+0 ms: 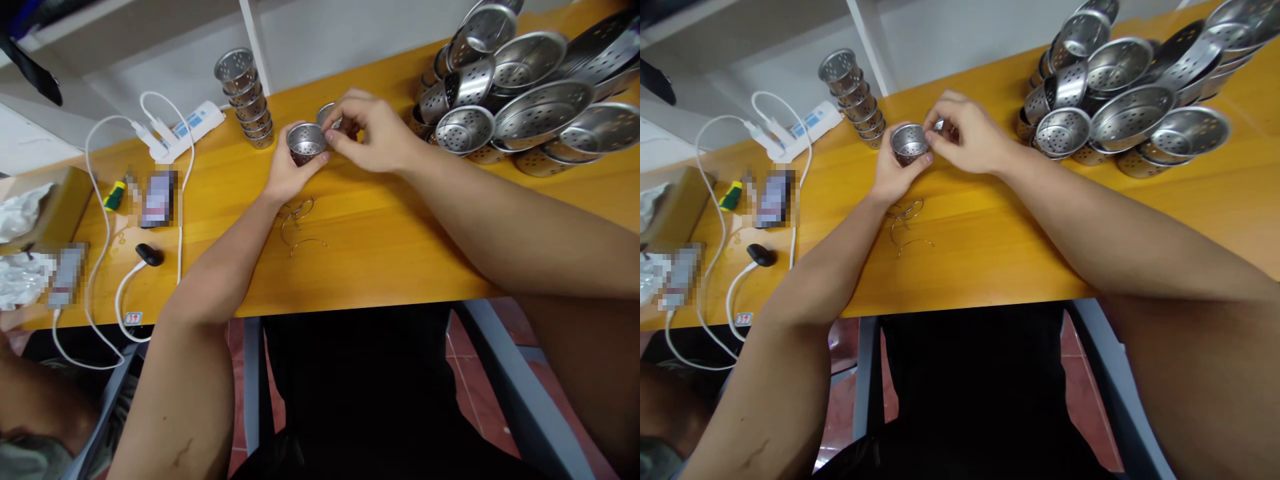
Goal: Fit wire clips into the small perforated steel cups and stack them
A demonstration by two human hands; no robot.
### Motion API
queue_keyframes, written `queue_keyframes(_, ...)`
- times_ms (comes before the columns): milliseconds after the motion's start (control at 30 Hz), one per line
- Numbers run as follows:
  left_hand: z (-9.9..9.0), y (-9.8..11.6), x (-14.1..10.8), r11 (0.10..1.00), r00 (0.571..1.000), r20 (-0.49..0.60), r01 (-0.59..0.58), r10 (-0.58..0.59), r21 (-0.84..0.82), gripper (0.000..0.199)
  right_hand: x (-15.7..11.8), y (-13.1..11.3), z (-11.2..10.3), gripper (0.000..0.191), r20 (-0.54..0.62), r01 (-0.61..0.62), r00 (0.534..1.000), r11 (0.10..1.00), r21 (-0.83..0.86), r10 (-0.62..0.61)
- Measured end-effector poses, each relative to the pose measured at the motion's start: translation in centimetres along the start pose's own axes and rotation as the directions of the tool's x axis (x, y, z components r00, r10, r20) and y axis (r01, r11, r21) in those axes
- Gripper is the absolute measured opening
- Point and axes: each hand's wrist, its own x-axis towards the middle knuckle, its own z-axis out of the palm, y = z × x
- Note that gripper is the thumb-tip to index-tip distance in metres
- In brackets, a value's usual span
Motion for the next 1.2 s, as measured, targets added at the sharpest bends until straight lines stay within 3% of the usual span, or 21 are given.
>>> queue_keyframes(200,0.0,0.0,0.0,1.000,1.000,-0.015,0.003,-0.003,-0.014,0.104,-0.1,0.7,0.1,0.031,0.062,0.105,0.993,0.991,-0.077,-0.100)
queue_keyframes(333,0.1,-0.5,0.0,0.999,1.000,0.014,-0.025,0.025,-0.020,0.107,-0.4,0.6,0.0,0.022,0.120,0.116,0.987,0.989,-0.092,-0.105)
queue_keyframes(467,0.1,-0.8,0.0,0.999,0.999,0.012,-0.053,0.053,-0.007,0.106,-0.7,0.4,0.1,0.027,0.169,0.077,0.984,0.994,-0.074,-0.064)
queue_keyframes(700,0.2,-0.4,-0.1,0.996,0.996,0.025,-0.086,0.086,0.006,0.109,-0.6,0.9,1.5,0.035,0.153,0.050,0.987,0.997,0.054,-0.057)
queue_keyframes(867,0.3,1.4,-0.1,0.997,0.996,0.067,-0.067,0.065,0.028,0.111,-0.4,0.6,1.7,0.038,0.175,0.007,0.984,0.997,0.071,-0.019)
queue_keyframes(1033,0.3,3.1,-0.2,1.000,1.000,0.010,-0.005,0.005,-0.008,0.104,-0.3,0.3,1.6,0.041,0.171,0.005,0.985,0.995,0.101,-0.023)
queue_keyframes(1200,0.4,1.6,0.0,0.996,0.995,0.064,-0.080,0.077,0.038,0.104,-0.3,-0.3,1.2,0.056,0.124,-0.006,0.992,0.996,0.091,-0.005)
